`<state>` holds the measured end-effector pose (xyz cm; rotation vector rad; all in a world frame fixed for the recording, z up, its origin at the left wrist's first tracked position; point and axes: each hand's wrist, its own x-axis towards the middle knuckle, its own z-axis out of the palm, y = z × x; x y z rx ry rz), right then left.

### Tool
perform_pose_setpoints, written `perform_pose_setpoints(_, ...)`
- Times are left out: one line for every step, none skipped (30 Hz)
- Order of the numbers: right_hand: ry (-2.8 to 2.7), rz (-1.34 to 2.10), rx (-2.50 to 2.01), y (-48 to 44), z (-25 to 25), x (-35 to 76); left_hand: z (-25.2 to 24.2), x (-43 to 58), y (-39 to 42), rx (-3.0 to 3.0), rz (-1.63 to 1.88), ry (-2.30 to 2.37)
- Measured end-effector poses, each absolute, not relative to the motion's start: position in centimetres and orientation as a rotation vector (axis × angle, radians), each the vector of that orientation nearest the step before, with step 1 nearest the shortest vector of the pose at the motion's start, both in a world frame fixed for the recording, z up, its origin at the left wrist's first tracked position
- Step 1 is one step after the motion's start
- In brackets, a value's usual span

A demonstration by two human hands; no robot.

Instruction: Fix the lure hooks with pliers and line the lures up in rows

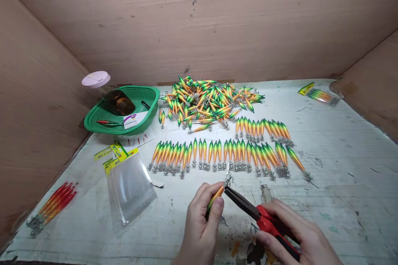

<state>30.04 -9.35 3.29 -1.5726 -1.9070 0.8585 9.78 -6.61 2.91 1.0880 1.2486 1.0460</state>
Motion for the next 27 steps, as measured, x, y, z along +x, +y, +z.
perform_pose_setpoints(-1.906, 0.867, -1.578, -9.3, 3.4, 30.0, 2.9, 9.8, -6.6, 1.113, 1.049, 1.255)
perform_pose_setpoints(-1.905, 0.875, -1.581, -9.2, 3.6, 29.9, 2.8, 9.8, -6.7, 1.131, 1.054, 1.262)
perform_pose_setpoints(-1.900, 0.890, -1.583, -9.2, 3.7, 29.8, 2.8, 9.8, -6.7, 1.145, 1.060, 1.270)
perform_pose_setpoints(-1.894, 0.916, -1.587, -9.2, 3.8, 29.8, 2.7, 9.7, -6.7, 1.157, 1.069, 1.277)
perform_pose_setpoints(-1.884, 0.943, -1.589, -9.2, 3.9, 29.7, 2.7, 9.7, -6.8, 1.170, 1.077, 1.281)
perform_pose_setpoints(-1.872, 0.969, -1.592, -9.2, 4.0, 29.7, 2.7, 9.7, -6.8, 1.182, 1.083, 1.285)
perform_pose_setpoints(-1.858, 0.981, -1.596, -9.3, 4.1, 29.7, 2.7, 9.6, -6.9, 1.193, 1.088, 1.291)
perform_pose_setpoints(-1.848, 0.988, -1.597, -9.3, 4.2, 29.7, 2.7, 9.6, -6.9, 1.203, 1.092, 1.297)
perform_pose_setpoints(-1.846, 0.990, -1.595, -9.3, 4.3, 29.7, 2.7, 9.6, -7.0, 1.214, 1.096, 1.303)
perform_pose_setpoints(-1.848, 0.994, -1.592, -9.2, 4.3, 29.7, 2.7, 9.7, -7.1, 1.225, 1.101, 1.309)
perform_pose_setpoints(-1.853, 1.008, -1.591, -9.2, 4.4, 29.6, 2.7, 9.7, -7.2, 1.235, 1.106, 1.316)
perform_pose_setpoints(-1.857, 1.029, -1.590, -9.1, 4.4, 29.6, 2.7, 9.7, -7.3, 1.245, 1.111, 1.325)
perform_pose_setpoints(-1.859, 1.055, -1.589, -9.1, 4.5, 29.6, 2.6, 9.7, -7.4, 1.253, 1.116, 1.336)
perform_pose_setpoints(-1.853, 1.088, -1.585, -9.1, 4.5, 29.7, 2.5, 9.8, -7.5, 1.262, 1.119, 1.348)
perform_pose_setpoints(-1.841, 1.120, -1.583, -9.1, 4.5, 29.7, 2.4, 9.8, -7.6, 1.274, 1.122, 1.359)
perform_pose_setpoints(-1.821, 1.145, -1.583, -9.1, 4.5, 29.7, 2.3, 9.8, -7.7, 1.290, 1.128, 1.365)
perform_pose_setpoints(-1.800, 1.165, -1.587, -9.2, 4.5, 29.8, 2.1, 9.8, -7.8, 1.310, 1.137, 1.367)
perform_pose_setpoints(-1.782, 1.185, -1.590, -9.3, 4.4, 29.9, 2.0, 9.8, -7.9, 1.332, 1.148, 1.363)
perform_pose_setpoints(-1.769, 1.204, -1.594, -9.5, 4.4, 30.0, 1.8, 9.8, -8.0, 1.354, 1.160, 1.356)
perform_pose_setpoints(-1.759, 1.219, -1.599, -9.6, 4.3, 30.1, 1.7, 9.8, -8.0, 1.372, 1.170, 1.347)
perform_pose_setpoints(-1.754, 1.234, -1.602, -9.7, 4.2, 30.2, 1.6, 9.8, -8.0, 1.385, 1.179, 1.338)
perform_pose_setpoints(-1.751, 1.248, -1.604, -9.8, 4.2, 30.2, 1.6, 9.8, -8.0, 1.392, 1.180, 1.331)
perform_pose_setpoints(-1.750, 1.263, -1.606, -9.9, 4.1, 30.3, 1.6, 9.7, -8.0, 1.393, 1.174, 1.326)
perform_pose_setpoints(-1.748, 1.274, -1.609, -9.9, 4.1, 30.4, 1.7, 9.7, -8.0, 1.388, 1.160, 1.324)
perform_pose_setpoints(-1.744, 1.282, -1.609, -9.9, 4.1, 30.4, 1.8, 9.6, -8.0, 1.380, 1.142, 1.324)
perform_pose_setpoints(-1.736, 1.284, -1.606, -9.9, 4.1, 30.4, 1.9, 9.6, -7.9, 1.367, 1.118, 1.323)
perform_pose_setpoints(-1.724, 1.284, -1.597, -9.8, 4.1, 30.5, 2.0, 9.5, -7.9, 1.349, 1.089, 1.321)
